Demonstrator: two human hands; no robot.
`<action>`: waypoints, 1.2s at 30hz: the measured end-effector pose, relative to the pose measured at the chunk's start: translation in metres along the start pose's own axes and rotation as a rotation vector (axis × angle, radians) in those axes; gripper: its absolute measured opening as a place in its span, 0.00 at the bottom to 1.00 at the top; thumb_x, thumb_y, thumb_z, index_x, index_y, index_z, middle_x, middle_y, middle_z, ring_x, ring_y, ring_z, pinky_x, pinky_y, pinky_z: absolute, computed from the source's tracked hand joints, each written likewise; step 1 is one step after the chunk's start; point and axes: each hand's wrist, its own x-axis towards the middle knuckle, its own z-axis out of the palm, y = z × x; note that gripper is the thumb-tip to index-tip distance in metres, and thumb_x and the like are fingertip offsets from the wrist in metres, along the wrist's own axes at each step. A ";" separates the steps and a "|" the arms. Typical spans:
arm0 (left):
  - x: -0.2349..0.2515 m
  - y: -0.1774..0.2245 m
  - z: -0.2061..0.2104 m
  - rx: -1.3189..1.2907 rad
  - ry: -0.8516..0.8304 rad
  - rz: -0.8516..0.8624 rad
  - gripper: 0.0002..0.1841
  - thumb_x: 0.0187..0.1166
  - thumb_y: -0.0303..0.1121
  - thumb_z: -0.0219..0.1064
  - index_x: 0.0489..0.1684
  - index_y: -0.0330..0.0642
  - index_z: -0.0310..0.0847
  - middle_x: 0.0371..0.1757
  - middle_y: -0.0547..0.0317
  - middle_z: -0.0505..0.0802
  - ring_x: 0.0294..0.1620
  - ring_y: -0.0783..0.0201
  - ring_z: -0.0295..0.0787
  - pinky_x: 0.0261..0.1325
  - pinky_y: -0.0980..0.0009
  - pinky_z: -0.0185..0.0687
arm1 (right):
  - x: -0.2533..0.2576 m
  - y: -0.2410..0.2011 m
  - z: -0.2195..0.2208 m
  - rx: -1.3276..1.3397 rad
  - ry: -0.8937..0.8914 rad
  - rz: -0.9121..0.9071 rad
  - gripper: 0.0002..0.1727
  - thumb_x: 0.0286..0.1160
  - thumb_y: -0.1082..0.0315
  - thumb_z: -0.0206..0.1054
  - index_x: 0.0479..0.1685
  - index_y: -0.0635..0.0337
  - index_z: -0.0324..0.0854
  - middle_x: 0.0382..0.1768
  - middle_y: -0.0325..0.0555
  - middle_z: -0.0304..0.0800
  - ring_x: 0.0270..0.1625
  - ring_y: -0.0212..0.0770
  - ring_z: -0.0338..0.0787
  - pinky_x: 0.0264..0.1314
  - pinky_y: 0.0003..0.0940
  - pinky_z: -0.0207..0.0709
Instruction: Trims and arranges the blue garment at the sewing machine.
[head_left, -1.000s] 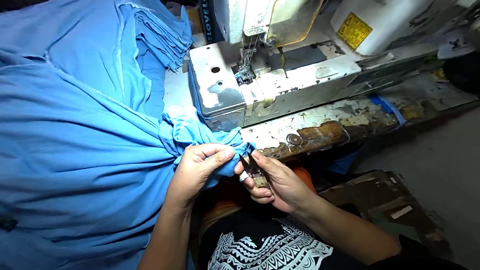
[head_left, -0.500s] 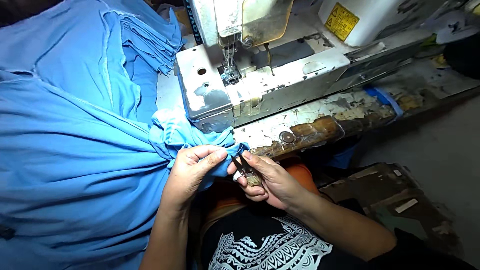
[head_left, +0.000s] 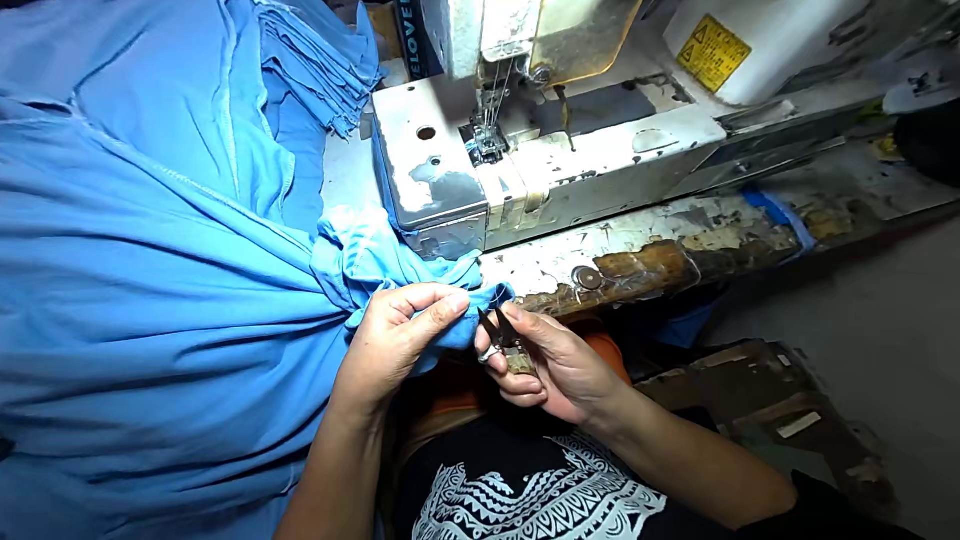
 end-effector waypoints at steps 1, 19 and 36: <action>0.000 -0.001 -0.001 -0.001 -0.002 0.004 0.08 0.80 0.26 0.67 0.35 0.42 0.94 0.28 0.64 0.94 0.28 0.78 0.88 0.34 0.82 0.85 | 0.001 0.000 0.000 0.002 0.006 0.002 0.23 0.93 0.51 0.49 0.47 0.57 0.84 0.28 0.33 0.82 0.17 0.19 0.73 0.17 0.12 0.66; 0.000 -0.004 0.000 0.092 -0.027 0.033 0.08 0.79 0.26 0.67 0.34 0.41 0.94 0.30 0.65 0.95 0.31 0.78 0.89 0.37 0.82 0.86 | 0.001 0.000 -0.001 0.001 0.027 -0.011 0.22 0.92 0.51 0.51 0.45 0.58 0.84 0.26 0.33 0.82 0.17 0.19 0.73 0.17 0.12 0.66; 0.002 -0.003 0.002 0.040 -0.055 0.028 0.08 0.79 0.28 0.68 0.34 0.44 0.94 0.28 0.66 0.94 0.29 0.78 0.89 0.36 0.82 0.86 | -0.013 0.006 -0.003 -1.056 0.198 -0.575 0.16 0.91 0.68 0.55 0.54 0.70 0.86 0.31 0.36 0.90 0.21 0.16 0.79 0.22 0.11 0.75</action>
